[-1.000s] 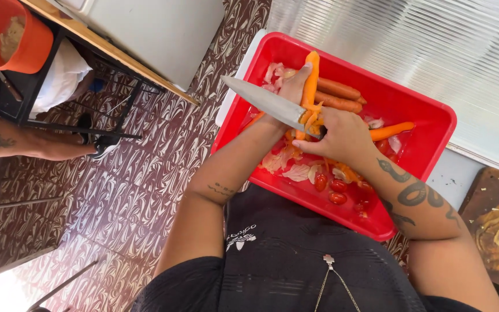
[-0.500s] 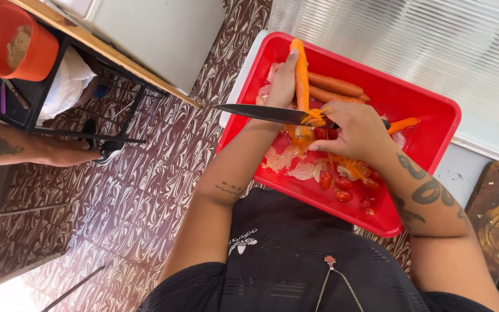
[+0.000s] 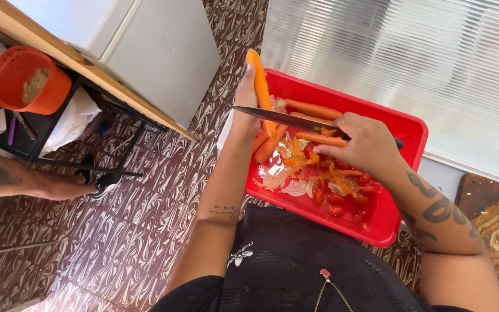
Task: Peeling carrots with a chef's knife over a plastic bin containing other vegetables.
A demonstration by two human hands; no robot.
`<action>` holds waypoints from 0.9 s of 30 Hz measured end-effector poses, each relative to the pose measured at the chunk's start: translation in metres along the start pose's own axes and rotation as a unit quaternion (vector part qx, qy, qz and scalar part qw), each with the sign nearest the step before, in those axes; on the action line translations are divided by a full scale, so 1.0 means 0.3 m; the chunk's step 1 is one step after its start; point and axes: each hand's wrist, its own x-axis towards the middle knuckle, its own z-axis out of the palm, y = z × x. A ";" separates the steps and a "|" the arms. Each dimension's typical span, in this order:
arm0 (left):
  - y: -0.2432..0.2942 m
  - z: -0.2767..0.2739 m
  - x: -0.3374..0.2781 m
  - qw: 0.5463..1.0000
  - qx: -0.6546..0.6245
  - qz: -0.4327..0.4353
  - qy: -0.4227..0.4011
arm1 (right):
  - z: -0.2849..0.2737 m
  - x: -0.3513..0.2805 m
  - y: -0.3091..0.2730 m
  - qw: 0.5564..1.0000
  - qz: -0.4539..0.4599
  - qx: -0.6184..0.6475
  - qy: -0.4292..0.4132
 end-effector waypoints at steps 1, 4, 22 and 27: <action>-0.011 -0.021 0.014 1.000 0.000 0.004 0.001 | -0.004 0.001 -0.003 1.000 -0.003 0.001 0.002; -0.023 -0.063 0.010 0.999 0.016 0.037 -0.002 | 0.009 -0.005 0.013 0.997 0.025 0.049 -0.050; -0.222 -0.161 -0.336 0.992 0.089 0.069 0.056 | 0.051 0.046 0.073 0.999 -0.041 0.034 -0.012; -0.197 -0.148 -0.392 0.967 0.211 0.095 0.110 | 0.102 0.044 0.094 0.980 -0.013 0.174 -0.092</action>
